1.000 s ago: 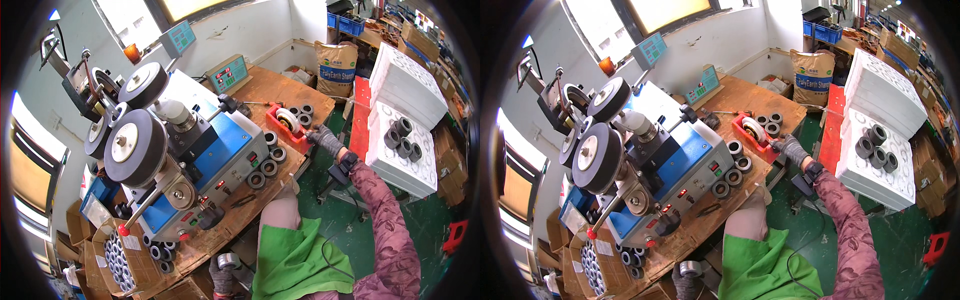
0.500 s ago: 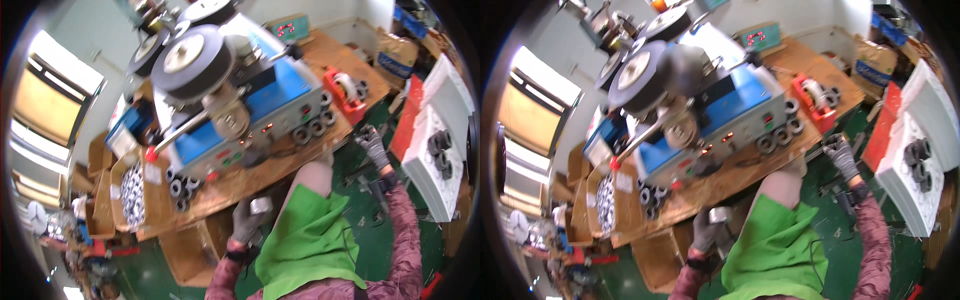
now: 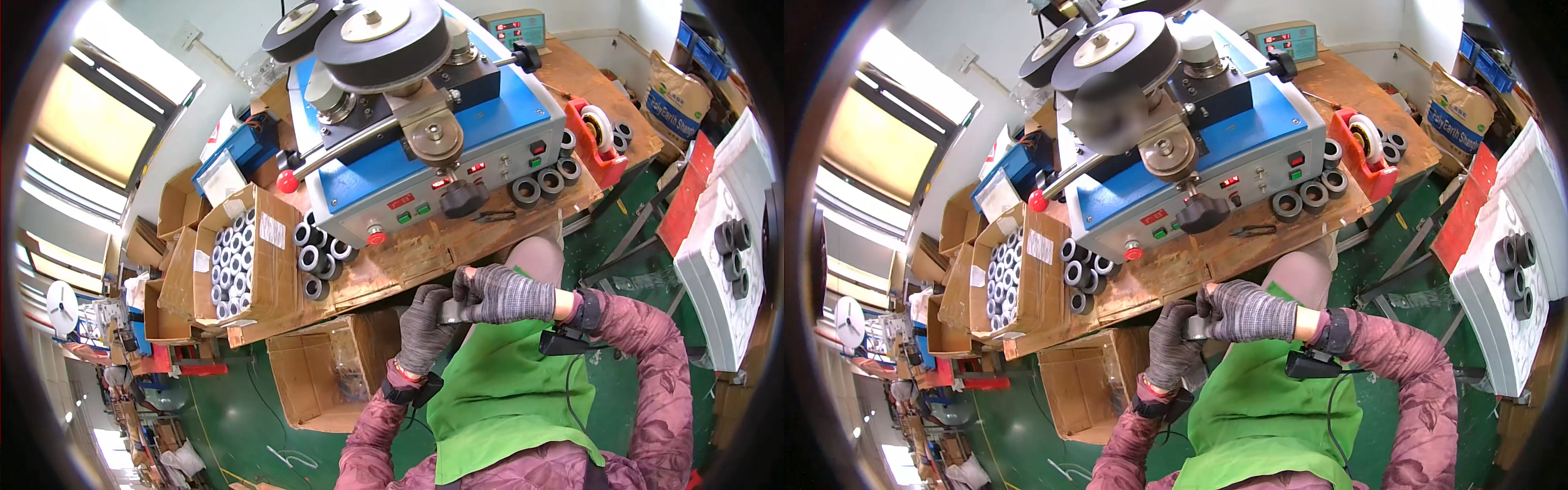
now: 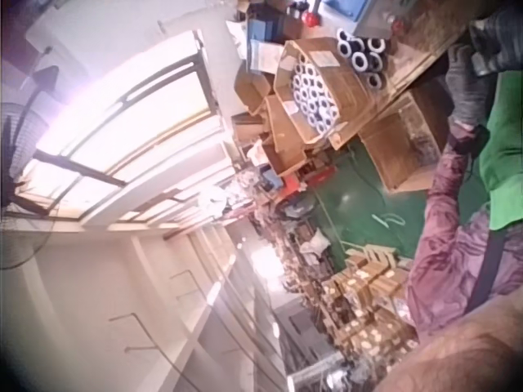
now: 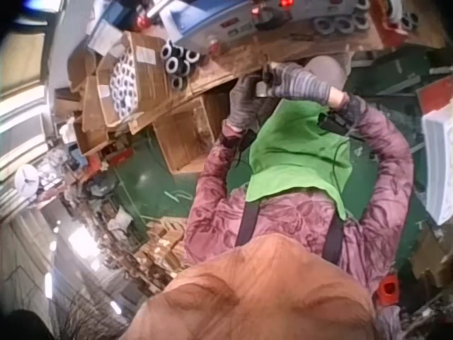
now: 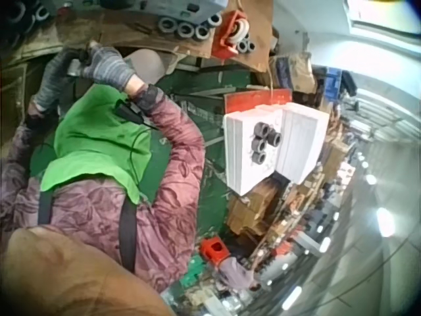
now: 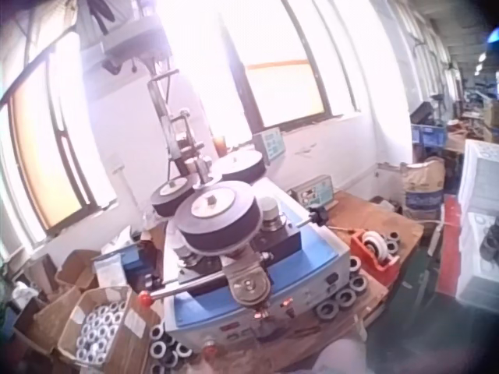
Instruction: Operating a precision metal machining or finishing tool on small circular metal components.
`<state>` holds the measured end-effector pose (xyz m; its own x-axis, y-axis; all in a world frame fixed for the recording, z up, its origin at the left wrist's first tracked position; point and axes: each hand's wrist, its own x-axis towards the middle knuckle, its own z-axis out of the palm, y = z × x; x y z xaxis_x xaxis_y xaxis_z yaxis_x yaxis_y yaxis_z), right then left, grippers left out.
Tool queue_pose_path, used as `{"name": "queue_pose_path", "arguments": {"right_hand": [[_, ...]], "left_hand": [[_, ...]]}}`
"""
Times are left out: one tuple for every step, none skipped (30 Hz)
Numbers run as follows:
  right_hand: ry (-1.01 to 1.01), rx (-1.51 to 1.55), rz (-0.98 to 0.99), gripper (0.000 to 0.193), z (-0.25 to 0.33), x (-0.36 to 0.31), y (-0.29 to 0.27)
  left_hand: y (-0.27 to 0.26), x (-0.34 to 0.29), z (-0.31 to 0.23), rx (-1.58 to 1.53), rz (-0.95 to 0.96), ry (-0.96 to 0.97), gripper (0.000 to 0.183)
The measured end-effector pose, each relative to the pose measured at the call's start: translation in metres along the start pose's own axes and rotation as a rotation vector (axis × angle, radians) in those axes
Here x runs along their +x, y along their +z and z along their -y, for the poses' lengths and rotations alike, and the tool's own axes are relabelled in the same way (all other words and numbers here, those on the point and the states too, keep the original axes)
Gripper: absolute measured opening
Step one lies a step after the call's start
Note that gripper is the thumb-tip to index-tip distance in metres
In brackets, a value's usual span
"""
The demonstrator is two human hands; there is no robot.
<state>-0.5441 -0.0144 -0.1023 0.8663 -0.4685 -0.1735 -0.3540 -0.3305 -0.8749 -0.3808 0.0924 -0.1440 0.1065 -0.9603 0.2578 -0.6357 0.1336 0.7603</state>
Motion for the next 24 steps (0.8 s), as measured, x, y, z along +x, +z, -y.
{"name": "queue_pose_path", "arguments": {"right_hand": [[0.014, -0.055, -0.01, 0.03, 0.0, 0.005, 0.003], [0.027, -0.11, -0.02, 0.031, 0.0, 0.009, 0.005], [0.062, -0.112, 0.003, 0.034, 0.0, 0.013, 0.006], [0.055, -0.115, 0.016, 0.034, 0.002, 0.018, 0.006], [0.085, -0.159, 0.083, 0.039, 0.005, 0.022, 0.004], [0.112, -0.203, 0.151, 0.045, 0.006, 0.027, 0.004], [0.061, -0.266, 0.104, 0.053, 0.001, 0.034, 0.009], [-0.011, -0.191, 0.103, 0.06, -0.01, 0.038, 0.008], [-0.037, -0.151, 0.121, 0.062, -0.022, 0.041, 0.007], [-0.071, -0.109, 0.145, 0.063, -0.036, 0.047, 0.009], [-0.029, -0.091, 0.181, 0.063, -0.05, 0.052, 0.015], [0.027, -0.143, 0.218, 0.058, -0.058, 0.057, 0.023], [0.01, -0.143, 0.199, 0.055, -0.071, 0.061, 0.034], [-0.01, -0.146, 0.18, 0.053, -0.073, 0.066, 0.042], [0.002, -0.114, 0.198, 0.048, -0.073, 0.07, 0.047], [-0.044, -0.016, 0.192, 0.045, -0.084, 0.072, 0.054], [-0.079, 0.029, 0.155, 0.043, -0.082, 0.076, 0.057], [-0.119, 0.079, 0.121, 0.042, -0.076, 0.08, 0.058], [-0.003, 0.158, 0.173, 0.041, -0.072, 0.083, 0.056], [0.116, 0.234, 0.228, 0.039, -0.073, 0.088, 0.054], [0.169, 0.348, 0.271, 0.037, -0.067, 0.084, 0.052], [0.275, 0.471, 0.304, 0.034, -0.078, 0.083, 0.052], [0.275, 0.571, 0.256, 0.031, -0.096, 0.081, 0.057], [0.278, 0.672, 0.211, 0.029, -0.112, 0.079, 0.063]], "left_hand": [[-0.003, -0.001, -0.002, 0.07, 0.002, 0.006, 0.035], [-0.005, -0.002, -0.002, 0.14, 0.003, 0.012, 0.036], [-0.007, -0.003, 0.001, 0.138, -0.001, 0.008, 0.036], [-0.009, -0.006, 0.005, 0.157, -0.001, 0.018, 0.036], [-0.011, -0.009, 0.01, 0.178, -0.001, 0.028, 0.036], [-0.01, -0.014, 0.019, 0.184, -0.013, 0.016, 0.036], [-0.009, -0.026, 0.034, -0.136, -0.001, -0.164, 0.036], [-0.009, -0.027, 0.037, -0.478, 0.017, -0.319, 0.036], [-0.012, -0.028, 0.039, -0.601, 0.024, -0.377, 0.038], [-0.012, -0.031, 0.045, -0.731, -0.004, -0.405, 0.039], [-0.015, -0.032, 0.051, -0.767, -0.018, -0.448, 0.04], [-0.018, -0.034, 0.057, -0.804, -0.033, -0.493, 0.041], [-0.022, -0.038, 0.061, -0.793, -0.064, -0.5, 0.041], [-0.026, -0.041, 0.065, -0.847, -0.071, -0.509, 0.042], [-0.032, -0.043, 0.068, -0.9, -0.078, -0.514, 0.043], [-0.039, -0.04, 0.063, -0.897, -0.065, -0.589, 0.048], [-0.045, -0.039, 0.063, -0.942, -0.064, -0.633, 0.05], [-0.052, -0.039, 0.064, -0.982, -0.069, -0.675, 0.053], [-0.06, -0.036, 0.062, -1.11, -0.047, -0.681, 0.061], [-0.07, -0.034, 0.057, -1.259, -0.043, -0.675, 0.065], [-0.092, -0.039, 0.036, -1.278, -0.029, -0.676, 0.065], [-0.108, -0.038, 0.036, -1.328, 0.02, -0.705, 0.064], [-0.116, -0.041, 0.041, -1.396, 0.018, -0.672, 0.07], [-0.123, -0.043, 0.047, -1.391, -0.002, -0.656, 0.07]]}}
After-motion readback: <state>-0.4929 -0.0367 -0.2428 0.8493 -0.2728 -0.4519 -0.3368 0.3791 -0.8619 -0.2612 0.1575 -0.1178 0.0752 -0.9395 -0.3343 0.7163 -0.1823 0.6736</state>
